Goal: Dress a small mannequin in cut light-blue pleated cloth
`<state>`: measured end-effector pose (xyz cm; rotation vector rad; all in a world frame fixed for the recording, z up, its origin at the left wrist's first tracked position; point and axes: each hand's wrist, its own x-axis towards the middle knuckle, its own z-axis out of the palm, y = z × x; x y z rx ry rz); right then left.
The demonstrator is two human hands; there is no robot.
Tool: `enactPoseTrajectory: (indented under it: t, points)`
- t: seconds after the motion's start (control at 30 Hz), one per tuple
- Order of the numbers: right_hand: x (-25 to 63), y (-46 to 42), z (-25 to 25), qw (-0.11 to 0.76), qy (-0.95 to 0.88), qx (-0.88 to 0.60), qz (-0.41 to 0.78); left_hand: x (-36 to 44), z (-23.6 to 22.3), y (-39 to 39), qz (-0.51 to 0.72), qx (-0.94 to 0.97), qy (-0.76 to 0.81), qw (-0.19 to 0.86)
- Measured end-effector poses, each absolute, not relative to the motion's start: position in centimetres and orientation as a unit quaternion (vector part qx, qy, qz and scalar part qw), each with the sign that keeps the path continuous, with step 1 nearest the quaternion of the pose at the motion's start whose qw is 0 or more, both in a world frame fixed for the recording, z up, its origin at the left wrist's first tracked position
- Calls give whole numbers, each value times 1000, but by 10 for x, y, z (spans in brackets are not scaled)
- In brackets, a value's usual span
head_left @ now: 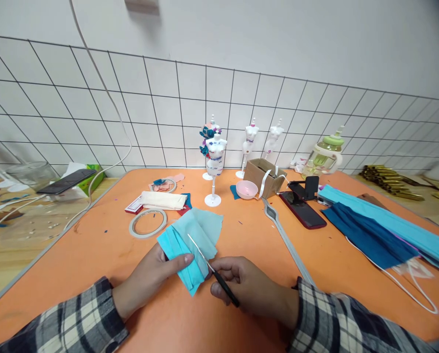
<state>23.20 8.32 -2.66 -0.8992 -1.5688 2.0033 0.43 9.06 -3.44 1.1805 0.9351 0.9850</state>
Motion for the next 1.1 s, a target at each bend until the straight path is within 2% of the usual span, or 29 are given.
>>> enactPoseTrajectory:
  t: [0.3,0.63,1.1]
  points:
    - [228,83,-37,244,-551,-315,733,9,-30,87,457,463,390,652]
    - [231,83,-38,227,-556,-323,731,6,-32,87,435,517,442,590]
    - [234,82,-38,207,-567,-330,726,9,-30,89,430,536,406,602]
